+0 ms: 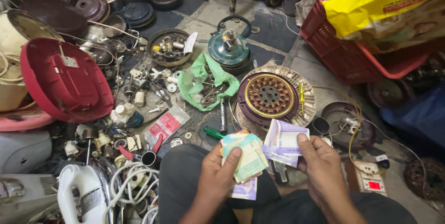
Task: The person sits on the floor of a cluttered repair workshop and winds yellow-insulated copper wire by hand around the slots of a fan motor stator, pressing each turn into place and working around the ring. They briefly count banknotes at the start, then continue winding the coil.
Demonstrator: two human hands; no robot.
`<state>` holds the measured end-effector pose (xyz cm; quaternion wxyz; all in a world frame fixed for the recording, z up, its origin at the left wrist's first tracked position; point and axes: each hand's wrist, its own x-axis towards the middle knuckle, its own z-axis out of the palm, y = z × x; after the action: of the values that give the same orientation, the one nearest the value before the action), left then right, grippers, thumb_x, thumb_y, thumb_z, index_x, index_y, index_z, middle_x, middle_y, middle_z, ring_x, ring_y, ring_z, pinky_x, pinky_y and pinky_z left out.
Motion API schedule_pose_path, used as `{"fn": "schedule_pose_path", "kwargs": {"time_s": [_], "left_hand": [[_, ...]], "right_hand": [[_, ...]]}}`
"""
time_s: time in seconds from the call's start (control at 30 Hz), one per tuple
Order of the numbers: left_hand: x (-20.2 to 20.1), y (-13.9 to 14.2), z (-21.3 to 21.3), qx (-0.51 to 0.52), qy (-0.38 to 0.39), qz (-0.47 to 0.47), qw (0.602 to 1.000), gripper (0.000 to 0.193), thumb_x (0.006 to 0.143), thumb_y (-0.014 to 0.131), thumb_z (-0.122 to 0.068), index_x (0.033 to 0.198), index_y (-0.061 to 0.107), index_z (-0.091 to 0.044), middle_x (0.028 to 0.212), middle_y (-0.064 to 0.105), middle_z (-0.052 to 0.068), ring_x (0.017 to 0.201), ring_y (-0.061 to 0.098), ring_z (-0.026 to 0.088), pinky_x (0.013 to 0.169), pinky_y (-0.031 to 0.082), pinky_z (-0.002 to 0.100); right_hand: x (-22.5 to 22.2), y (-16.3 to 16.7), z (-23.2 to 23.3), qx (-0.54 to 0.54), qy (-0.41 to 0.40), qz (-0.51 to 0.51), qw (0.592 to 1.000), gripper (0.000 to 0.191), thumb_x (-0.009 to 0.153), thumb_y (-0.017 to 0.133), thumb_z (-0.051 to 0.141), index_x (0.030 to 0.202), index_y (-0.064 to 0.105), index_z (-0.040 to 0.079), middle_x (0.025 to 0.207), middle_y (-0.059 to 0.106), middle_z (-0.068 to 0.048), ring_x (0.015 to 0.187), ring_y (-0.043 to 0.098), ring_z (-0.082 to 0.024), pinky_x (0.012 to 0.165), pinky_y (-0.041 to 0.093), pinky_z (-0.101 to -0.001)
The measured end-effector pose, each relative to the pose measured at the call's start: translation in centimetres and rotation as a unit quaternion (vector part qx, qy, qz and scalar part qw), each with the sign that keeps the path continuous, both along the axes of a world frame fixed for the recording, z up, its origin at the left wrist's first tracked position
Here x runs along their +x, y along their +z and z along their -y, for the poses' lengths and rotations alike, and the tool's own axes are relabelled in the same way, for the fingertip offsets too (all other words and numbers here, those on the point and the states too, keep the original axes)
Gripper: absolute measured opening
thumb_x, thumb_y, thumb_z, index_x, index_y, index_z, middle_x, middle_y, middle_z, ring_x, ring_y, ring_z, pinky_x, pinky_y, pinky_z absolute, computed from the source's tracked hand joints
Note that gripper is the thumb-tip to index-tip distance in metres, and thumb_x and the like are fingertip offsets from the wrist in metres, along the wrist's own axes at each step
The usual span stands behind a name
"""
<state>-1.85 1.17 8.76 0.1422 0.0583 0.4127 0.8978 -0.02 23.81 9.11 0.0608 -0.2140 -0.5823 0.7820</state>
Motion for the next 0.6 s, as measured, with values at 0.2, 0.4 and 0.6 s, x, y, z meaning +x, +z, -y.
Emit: {"fn": "schedule_pose_path", "kwargs": {"time_s": [0.2,0.4,0.6], "left_hand": [[-0.5,1.2,0.9,0.007,0.014,0.034,0.999,0.037,0.1,0.057,-0.019,0.132,0.059,0.0,0.109,0.076,0.017,0.085,0.078,0.026,0.07,0.065,0.042],[-0.2,0.3,-1.1,0.032,-0.075,0.024,0.996,0.035,0.102,0.063,-0.014,0.132,0.06,0.004,0.11,0.074,0.013,0.091,0.075,0.02,0.079,0.064,0.038],[0.2,-0.9,-2.1,-0.051,-0.018,0.016,0.998,0.032,0.095,0.069,-0.006,0.126,0.064,0.003,0.107,0.076,0.01,0.09,0.074,0.015,0.08,0.062,0.033]], "right_hand": [[-0.3,-1.7,-0.2,0.108,-0.02,-0.056,0.992,0.028,0.105,0.061,0.028,0.094,0.067,0.003,0.08,0.07,-0.001,0.062,0.056,-0.004,0.054,0.042,-0.0222],[-0.2,-2.0,1.0,0.13,0.125,-0.025,0.983,0.016,0.1,0.068,0.018,0.108,0.071,0.004,0.079,0.069,-0.004,0.057,0.052,-0.008,0.048,0.039,-0.0258],[1.4,1.3,2.6,0.371,0.04,-0.18,0.91,0.026,0.084,0.073,0.02,0.102,0.063,0.005,0.095,0.064,-0.001,0.083,0.062,-0.006,0.07,0.052,-0.0222]]}}
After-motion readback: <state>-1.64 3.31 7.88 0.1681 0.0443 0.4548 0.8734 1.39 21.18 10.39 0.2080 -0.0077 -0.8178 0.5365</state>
